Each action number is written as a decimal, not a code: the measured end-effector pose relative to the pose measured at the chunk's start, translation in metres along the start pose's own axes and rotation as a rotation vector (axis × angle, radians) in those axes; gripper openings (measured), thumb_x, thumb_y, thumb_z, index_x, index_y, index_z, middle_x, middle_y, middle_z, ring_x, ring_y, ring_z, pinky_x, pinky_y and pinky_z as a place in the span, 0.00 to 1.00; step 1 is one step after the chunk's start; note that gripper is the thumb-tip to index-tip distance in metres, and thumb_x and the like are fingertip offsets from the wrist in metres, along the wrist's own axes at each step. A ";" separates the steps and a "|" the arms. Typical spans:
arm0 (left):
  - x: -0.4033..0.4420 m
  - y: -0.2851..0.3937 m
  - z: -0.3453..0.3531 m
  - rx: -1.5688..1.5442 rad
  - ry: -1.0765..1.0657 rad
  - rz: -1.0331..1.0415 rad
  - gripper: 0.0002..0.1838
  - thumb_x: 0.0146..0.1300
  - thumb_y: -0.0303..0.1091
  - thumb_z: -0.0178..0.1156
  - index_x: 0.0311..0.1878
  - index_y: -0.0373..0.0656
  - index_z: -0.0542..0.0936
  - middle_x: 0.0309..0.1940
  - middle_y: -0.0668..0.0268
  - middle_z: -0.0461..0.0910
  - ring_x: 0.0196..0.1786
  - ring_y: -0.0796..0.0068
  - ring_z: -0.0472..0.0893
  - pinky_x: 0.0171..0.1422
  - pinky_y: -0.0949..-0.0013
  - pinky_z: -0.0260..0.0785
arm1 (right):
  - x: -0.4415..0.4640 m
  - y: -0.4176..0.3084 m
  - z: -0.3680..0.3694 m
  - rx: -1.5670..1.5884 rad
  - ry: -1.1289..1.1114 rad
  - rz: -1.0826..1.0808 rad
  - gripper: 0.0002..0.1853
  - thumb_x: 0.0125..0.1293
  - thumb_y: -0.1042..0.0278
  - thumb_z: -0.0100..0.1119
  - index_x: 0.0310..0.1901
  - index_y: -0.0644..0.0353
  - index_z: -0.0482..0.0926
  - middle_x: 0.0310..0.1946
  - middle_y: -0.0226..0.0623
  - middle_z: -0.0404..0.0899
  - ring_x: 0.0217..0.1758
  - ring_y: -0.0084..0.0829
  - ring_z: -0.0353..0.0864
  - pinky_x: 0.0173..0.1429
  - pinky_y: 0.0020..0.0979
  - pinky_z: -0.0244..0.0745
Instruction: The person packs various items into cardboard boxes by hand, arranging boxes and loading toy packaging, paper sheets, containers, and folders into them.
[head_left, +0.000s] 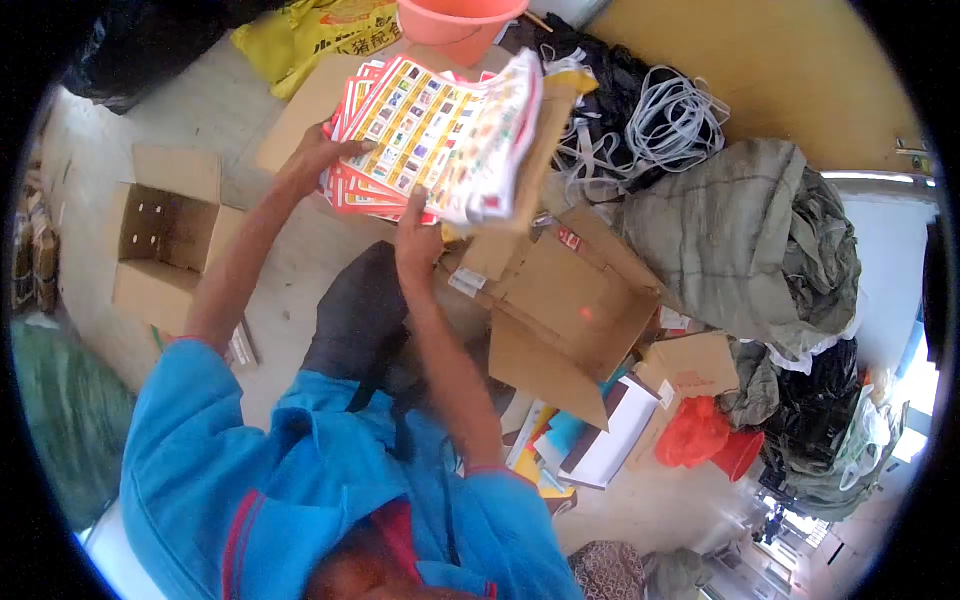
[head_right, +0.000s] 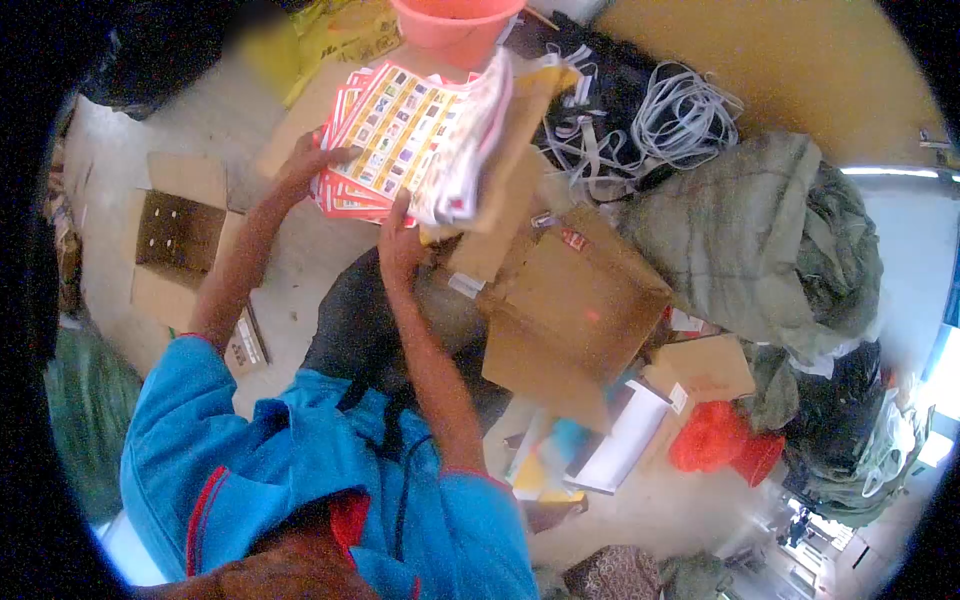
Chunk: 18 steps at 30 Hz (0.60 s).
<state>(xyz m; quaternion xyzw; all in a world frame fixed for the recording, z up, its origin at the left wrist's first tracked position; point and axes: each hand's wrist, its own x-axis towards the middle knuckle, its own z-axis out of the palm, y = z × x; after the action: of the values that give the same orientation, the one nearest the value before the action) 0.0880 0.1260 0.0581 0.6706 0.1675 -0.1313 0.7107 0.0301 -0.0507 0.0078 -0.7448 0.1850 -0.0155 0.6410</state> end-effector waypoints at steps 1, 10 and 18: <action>0.006 -0.006 -0.004 0.002 0.000 -0.004 0.27 0.52 0.29 0.66 0.56 0.32 0.70 0.43 0.57 0.81 0.39 0.70 0.83 0.42 0.67 0.79 | 0.003 0.006 0.004 0.001 0.000 0.004 0.26 0.67 0.51 0.53 0.55 0.67 0.71 0.51 0.51 0.76 0.53 0.44 0.76 0.57 0.40 0.67; 0.024 0.010 -0.033 0.014 -0.115 0.133 0.33 0.45 0.23 0.64 0.58 0.33 0.69 0.46 0.56 0.80 0.44 0.71 0.81 0.51 0.69 0.74 | 0.007 0.010 -0.001 -0.309 -0.334 -0.278 0.29 0.65 0.56 0.54 0.62 0.67 0.63 0.60 0.54 0.67 0.64 0.49 0.65 0.68 0.45 0.56; 0.044 0.000 -0.044 0.126 -0.127 0.003 0.36 0.44 0.29 0.67 0.59 0.30 0.68 0.46 0.54 0.80 0.44 0.68 0.81 0.53 0.67 0.73 | 0.028 0.004 -0.010 -0.316 -0.438 -0.347 0.29 0.56 0.48 0.62 0.52 0.63 0.74 0.53 0.49 0.74 0.57 0.50 0.71 0.64 0.46 0.61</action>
<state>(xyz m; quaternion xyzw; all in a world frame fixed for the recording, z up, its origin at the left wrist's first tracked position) 0.1252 0.1712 0.0381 0.7046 0.1126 -0.1827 0.6764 0.0528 -0.0689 -0.0005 -0.8411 -0.0870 0.0649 0.5298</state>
